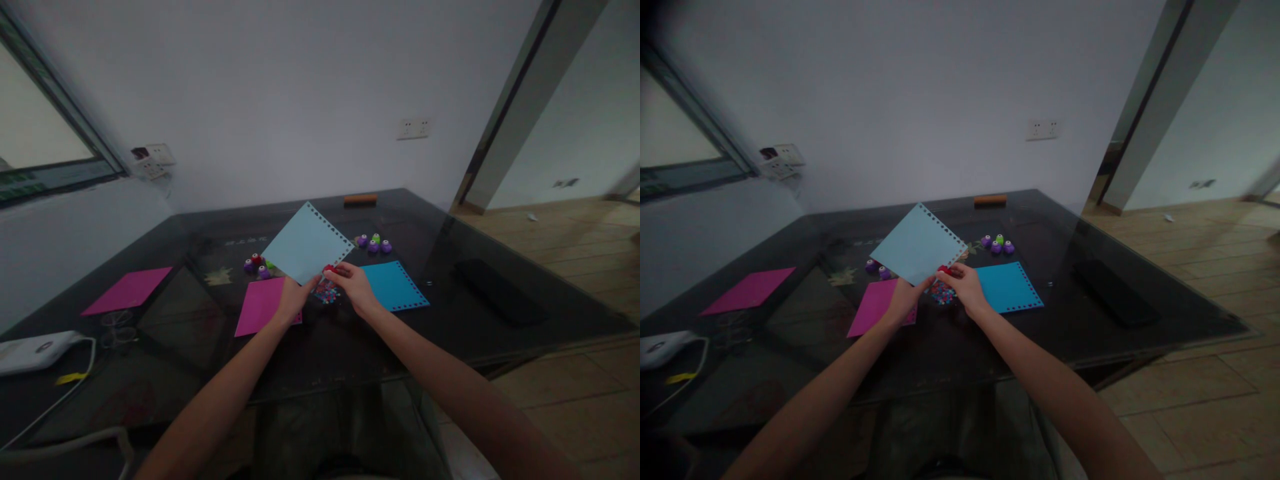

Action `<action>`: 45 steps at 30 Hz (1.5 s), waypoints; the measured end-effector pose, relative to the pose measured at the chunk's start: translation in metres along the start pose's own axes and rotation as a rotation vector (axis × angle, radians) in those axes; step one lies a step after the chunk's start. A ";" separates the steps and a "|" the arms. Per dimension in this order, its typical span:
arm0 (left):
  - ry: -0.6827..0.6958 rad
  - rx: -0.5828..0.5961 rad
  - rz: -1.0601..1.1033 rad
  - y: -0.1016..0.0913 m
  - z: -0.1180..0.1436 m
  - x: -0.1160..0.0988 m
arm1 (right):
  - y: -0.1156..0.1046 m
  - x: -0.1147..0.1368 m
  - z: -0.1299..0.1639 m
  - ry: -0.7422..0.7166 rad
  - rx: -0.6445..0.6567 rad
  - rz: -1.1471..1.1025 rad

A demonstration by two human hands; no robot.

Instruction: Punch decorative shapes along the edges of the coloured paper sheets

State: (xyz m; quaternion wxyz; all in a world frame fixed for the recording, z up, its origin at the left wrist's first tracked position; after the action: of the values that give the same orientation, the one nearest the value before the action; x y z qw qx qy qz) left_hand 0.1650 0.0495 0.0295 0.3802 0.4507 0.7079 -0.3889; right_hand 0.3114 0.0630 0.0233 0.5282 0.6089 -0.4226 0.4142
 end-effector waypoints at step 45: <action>-0.009 -0.001 0.012 0.002 0.002 0.002 | -0.001 0.004 0.002 -0.063 0.003 0.014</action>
State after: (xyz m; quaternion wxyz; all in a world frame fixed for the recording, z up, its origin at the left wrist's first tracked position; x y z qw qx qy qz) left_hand 0.1668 0.0491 0.0269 0.3861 0.4529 0.7036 -0.3883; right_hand 0.3135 0.0610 0.0263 0.5109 0.6193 -0.4428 0.3992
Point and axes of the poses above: each hand's wrist, its own z-axis away from the middle knuckle, its own y-axis out of the palm, x = y × z, the point moved 7 cm from there along -z, towards the middle knuckle, and after that the axes turned 5 degrees about -x, right-handed, at the moved point
